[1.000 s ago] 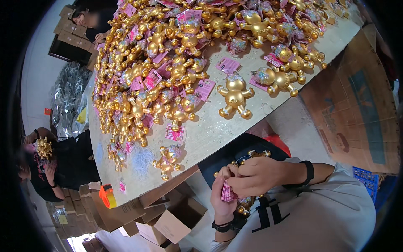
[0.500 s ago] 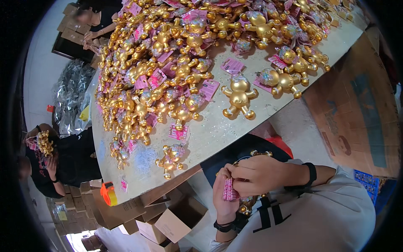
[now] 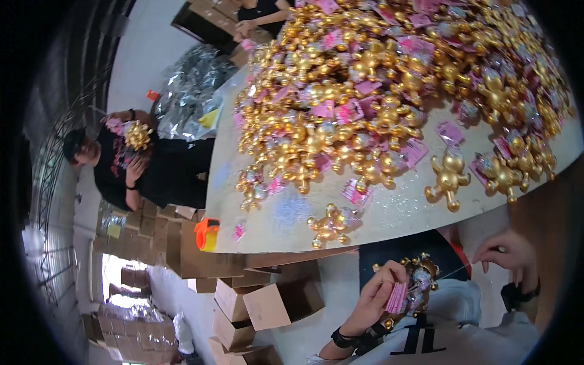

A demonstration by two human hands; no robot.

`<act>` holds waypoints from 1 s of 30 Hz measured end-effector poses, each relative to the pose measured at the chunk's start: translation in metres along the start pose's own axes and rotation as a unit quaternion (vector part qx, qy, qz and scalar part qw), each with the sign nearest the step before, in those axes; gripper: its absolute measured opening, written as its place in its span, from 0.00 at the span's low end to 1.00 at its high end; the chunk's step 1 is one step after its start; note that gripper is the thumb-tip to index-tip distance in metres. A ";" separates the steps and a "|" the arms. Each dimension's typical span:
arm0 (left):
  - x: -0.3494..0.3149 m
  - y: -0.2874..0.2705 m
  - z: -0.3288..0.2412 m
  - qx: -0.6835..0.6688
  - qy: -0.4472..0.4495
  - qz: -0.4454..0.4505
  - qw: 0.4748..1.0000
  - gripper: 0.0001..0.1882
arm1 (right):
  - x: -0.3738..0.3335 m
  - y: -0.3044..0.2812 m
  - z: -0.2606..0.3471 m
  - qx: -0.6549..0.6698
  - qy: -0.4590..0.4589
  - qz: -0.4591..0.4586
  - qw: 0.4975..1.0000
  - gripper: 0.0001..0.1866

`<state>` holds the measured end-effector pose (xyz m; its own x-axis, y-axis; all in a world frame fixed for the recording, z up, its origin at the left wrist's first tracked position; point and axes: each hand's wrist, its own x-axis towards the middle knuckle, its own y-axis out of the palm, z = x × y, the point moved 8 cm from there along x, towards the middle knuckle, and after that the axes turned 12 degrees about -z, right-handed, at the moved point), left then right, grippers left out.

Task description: The recorder is packing gold-colored bear-shaped keychains into small pink plastic bags and attaching labels at a warehouse table.

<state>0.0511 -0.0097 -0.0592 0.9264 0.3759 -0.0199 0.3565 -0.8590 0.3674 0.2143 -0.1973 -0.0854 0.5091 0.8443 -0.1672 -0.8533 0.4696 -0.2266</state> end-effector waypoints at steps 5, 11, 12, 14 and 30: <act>0.001 -0.004 -0.004 0.007 -0.010 0.011 1.000 0.13 | -0.004 -0.017 -0.023 0.021 0.057 -0.069 0.996 0.06; 0.003 -0.007 0.001 0.003 -0.012 0.007 1.000 0.12 | -0.018 -0.041 -0.061 0.001 0.100 -0.126 0.987 0.04; 0.001 -0.006 -0.003 0.013 -0.011 0.005 1.000 0.12 | -0.021 -0.045 -0.063 -0.010 0.113 -0.128 0.985 0.03; -0.001 -0.004 -0.009 0.029 -0.010 0.002 1.000 0.11 | -0.026 -0.052 -0.070 -0.064 0.091 -0.145 0.983 0.05; -0.009 0.025 -0.019 0.255 0.045 0.096 0.961 0.06 | -0.008 -0.004 -0.005 0.135 -0.039 -0.168 0.976 0.13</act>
<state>0.0494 -0.0280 -0.0327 0.9749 0.2029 0.0921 0.2149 -0.9654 -0.1476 0.2138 -0.2075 -0.0878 0.7646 0.6424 -0.0517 -0.6430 0.7658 0.0066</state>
